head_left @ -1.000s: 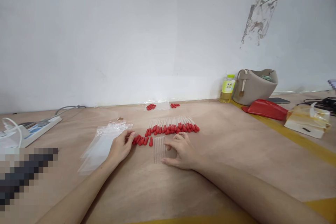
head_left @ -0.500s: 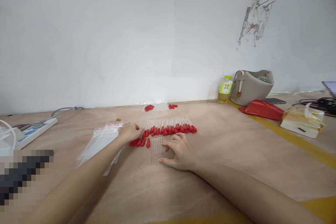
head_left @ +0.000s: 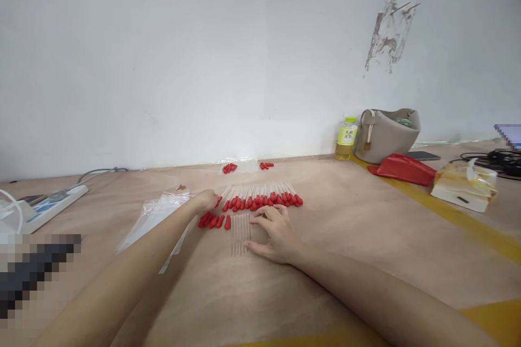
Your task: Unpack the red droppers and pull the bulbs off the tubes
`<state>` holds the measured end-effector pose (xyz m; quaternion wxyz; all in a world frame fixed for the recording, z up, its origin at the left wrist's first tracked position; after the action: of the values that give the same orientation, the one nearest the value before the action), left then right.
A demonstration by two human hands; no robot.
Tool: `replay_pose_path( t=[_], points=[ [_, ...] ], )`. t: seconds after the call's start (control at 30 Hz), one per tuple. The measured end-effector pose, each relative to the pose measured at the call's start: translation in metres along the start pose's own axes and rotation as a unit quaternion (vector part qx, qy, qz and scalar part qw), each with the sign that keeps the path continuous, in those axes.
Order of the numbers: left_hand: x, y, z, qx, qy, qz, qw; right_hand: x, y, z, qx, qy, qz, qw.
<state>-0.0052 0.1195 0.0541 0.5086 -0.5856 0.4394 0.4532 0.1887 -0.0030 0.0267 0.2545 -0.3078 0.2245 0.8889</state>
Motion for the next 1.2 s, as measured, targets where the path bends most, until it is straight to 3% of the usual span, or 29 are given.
replay_pose_path(
  t=[0.17,0.27,0.33,0.4,0.5,0.6,0.7,0.93,1.2],
  points=[
    [-0.006,0.000,-0.010,0.007,-0.045,0.042,0.998,-0.003,-0.006,-0.001,0.046,-0.046,-0.037,0.997],
    [-0.003,-0.003,-0.029,0.034,-0.089,0.049,0.994,-0.009,-0.013,-0.001,0.069,-0.097,-0.081,0.989],
    [0.005,-0.011,-0.049,0.122,-0.136,0.042,0.982,-0.015,-0.015,0.000,0.057,-0.127,-0.114,0.984],
    [0.015,-0.021,-0.072,0.245,-0.181,0.029,0.952,-0.019,-0.012,0.002,0.014,-0.134,-0.140,0.981],
    [0.031,-0.027,-0.102,0.371,-0.242,0.030,0.896,-0.020,-0.006,0.004,-0.069,-0.102,-0.152,0.981],
    [0.039,-0.031,-0.119,0.449,-0.292,0.038,0.844,-0.014,-0.002,0.002,-0.116,-0.057,-0.132,0.983],
    [0.040,-0.034,-0.125,0.464,-0.324,0.013,0.824,-0.006,-0.002,0.001,-0.130,-0.019,-0.127,0.983],
    [0.036,-0.036,-0.125,0.405,-0.304,-0.032,0.862,-0.001,-0.003,0.001,-0.122,0.001,-0.139,0.983],
    [0.030,-0.036,-0.139,0.452,-0.323,0.018,0.832,-0.007,0.002,-0.006,-0.125,0.006,-0.092,0.988]
  ],
)
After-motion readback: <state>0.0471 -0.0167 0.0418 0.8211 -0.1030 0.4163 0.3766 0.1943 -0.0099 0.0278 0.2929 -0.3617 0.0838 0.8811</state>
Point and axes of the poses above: each hand's wrist, its own z-axis towards the middle knuckle, its own x-axis out of the palm, y = z × x, the point moved 5 cm from there along z, towards the middle knuckle, and after that the axes turned 4 degrees about -x, right-handed, at the moved point
